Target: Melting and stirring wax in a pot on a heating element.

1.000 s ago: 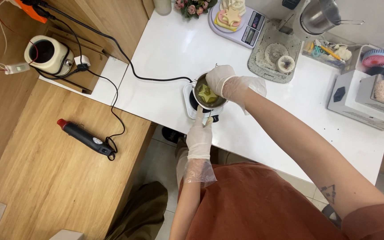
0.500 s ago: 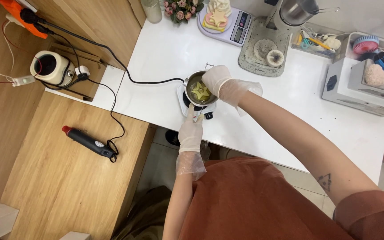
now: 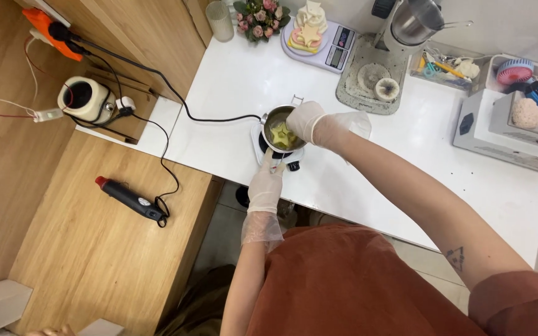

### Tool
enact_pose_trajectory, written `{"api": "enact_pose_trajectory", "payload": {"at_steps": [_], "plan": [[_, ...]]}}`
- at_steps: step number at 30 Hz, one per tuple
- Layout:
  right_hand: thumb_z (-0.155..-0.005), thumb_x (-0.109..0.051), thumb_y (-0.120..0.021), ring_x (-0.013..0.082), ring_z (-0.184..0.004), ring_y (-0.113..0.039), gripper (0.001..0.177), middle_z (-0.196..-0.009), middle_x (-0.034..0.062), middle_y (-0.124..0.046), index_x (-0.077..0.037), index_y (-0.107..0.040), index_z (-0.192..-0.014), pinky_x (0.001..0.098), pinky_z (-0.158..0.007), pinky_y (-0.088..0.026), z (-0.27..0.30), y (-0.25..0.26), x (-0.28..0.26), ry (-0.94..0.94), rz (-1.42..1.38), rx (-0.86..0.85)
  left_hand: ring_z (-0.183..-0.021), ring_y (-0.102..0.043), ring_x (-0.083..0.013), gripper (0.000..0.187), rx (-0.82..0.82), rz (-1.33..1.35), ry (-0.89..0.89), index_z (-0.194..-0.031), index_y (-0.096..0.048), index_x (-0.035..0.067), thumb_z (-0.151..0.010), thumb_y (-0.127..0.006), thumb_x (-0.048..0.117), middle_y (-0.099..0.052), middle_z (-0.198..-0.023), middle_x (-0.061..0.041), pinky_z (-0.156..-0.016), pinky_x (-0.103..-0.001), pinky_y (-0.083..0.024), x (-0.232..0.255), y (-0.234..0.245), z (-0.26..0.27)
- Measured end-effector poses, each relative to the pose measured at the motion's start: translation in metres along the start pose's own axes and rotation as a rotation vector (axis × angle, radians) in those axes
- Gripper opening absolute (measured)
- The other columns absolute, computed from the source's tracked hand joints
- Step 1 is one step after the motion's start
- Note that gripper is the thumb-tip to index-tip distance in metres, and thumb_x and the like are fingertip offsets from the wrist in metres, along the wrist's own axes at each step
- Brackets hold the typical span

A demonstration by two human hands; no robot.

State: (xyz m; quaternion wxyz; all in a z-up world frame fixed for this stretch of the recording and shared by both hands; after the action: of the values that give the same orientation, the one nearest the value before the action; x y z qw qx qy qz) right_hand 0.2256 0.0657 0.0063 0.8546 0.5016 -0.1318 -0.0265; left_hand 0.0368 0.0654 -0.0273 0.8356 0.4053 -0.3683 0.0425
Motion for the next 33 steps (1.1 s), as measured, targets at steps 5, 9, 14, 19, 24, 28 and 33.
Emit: {"api": "enact_pose_trajectory", "payload": {"at_steps": [5, 9, 14, 19, 24, 28, 33], "plan": [[-0.093, -0.023, -0.068, 0.0315, -0.088, -0.074, 0.017, -0.092, 0.0126, -0.077, -0.013, -0.081, -0.092, 0.0403, -0.076, -0.058, 0.006, 0.008, 0.007, -0.046, -0.165, 0.013, -0.102, -0.069, -0.0437, 0.062, 0.001, -0.011, 0.0, -0.156, -0.037, 0.038, -0.098, -0.057, 0.048, -0.073, -0.11, -0.021, -0.087, -0.052, -0.053, 0.008, 0.003, 0.002], [-0.089, -0.023, -0.071, 0.0299, -0.088, -0.075, 0.014, -0.091, 0.0105, -0.078, -0.014, -0.081, -0.094, 0.0404, -0.077, -0.059, 0.01, 0.012, 0.005, -0.055, -0.088, -0.05, -0.102, -0.069, -0.0437, 0.062, -0.007, -0.02, 0.002, -0.156, -0.036, 0.038, -0.098, -0.056, 0.048, -0.073, -0.11, -0.022, -0.086, -0.052, -0.053, 0.001, 0.001, 0.004], [-0.09, -0.022, -0.07, 0.03, -0.087, -0.076, 0.015, -0.09, 0.0115, -0.078, -0.012, -0.08, -0.095, 0.0395, -0.076, -0.06, 0.005, 0.002, 0.004, -0.069, -0.057, -0.058, -0.102, -0.069, -0.0437, 0.063, 0.002, -0.02, -0.014, -0.156, -0.037, 0.037, -0.098, -0.056, 0.048, -0.073, -0.11, -0.023, -0.086, -0.051, -0.053, 0.0, -0.004, 0.001], [-0.09, -0.022, -0.07, 0.0284, -0.088, -0.076, 0.015, -0.091, 0.0114, -0.078, -0.012, -0.081, -0.093, 0.0386, -0.075, -0.06, 0.001, 0.001, 0.001, -0.076, -0.036, -0.046, -0.102, -0.069, -0.0429, 0.061, 0.023, -0.014, -0.022, -0.155, -0.04, 0.034, -0.098, -0.057, 0.049, -0.072, -0.111, -0.022, -0.086, -0.051, -0.053, -0.001, -0.005, -0.003], [-0.09, -0.022, -0.071, 0.0277, -0.088, -0.076, 0.014, -0.091, 0.0109, -0.078, -0.013, -0.081, -0.093, 0.0381, -0.076, -0.06, 0.002, 0.005, 0.001, -0.094, -0.043, -0.098, -0.103, -0.069, -0.0424, 0.062, -0.009, -0.005, 0.002, -0.156, -0.039, 0.035, -0.098, -0.056, 0.048, -0.073, -0.111, -0.022, -0.087, -0.051, -0.053, 0.005, 0.001, 0.004], [-0.091, -0.023, -0.071, 0.028, -0.089, -0.076, 0.016, -0.092, 0.0117, -0.078, -0.012, -0.081, -0.094, 0.0382, -0.076, -0.06, -0.002, 0.005, 0.003, -0.086, -0.062, -0.076, -0.103, -0.069, -0.0421, 0.063, 0.013, 0.008, -0.015, -0.155, -0.039, 0.036, -0.097, -0.057, 0.048, -0.072, -0.113, -0.021, -0.087, -0.05, -0.054, 0.001, -0.001, 0.002], [-0.088, -0.021, -0.073, 0.0281, -0.092, -0.076, 0.015, -0.096, 0.0119, -0.078, -0.011, -0.081, -0.097, 0.0377, -0.078, -0.06, -0.005, 0.015, 0.001, -0.101, -0.073, -0.133, -0.102, -0.069, -0.0422, 0.063, 0.005, 0.003, -0.006, -0.155, -0.038, 0.037, -0.097, -0.057, 0.048, -0.073, -0.111, -0.022, -0.086, -0.051, -0.054, 0.006, 0.003, 0.004]]}}
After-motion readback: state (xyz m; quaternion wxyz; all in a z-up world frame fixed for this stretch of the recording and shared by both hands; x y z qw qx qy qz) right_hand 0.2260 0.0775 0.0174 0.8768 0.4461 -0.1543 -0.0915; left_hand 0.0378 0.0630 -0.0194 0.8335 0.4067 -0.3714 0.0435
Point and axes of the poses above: each hand's wrist, its own z-axis away from the middle knuckle, its own y-axis out of the back of the hand, x = y × z, the point moved 7 cm from there along -z, towards the middle knuckle
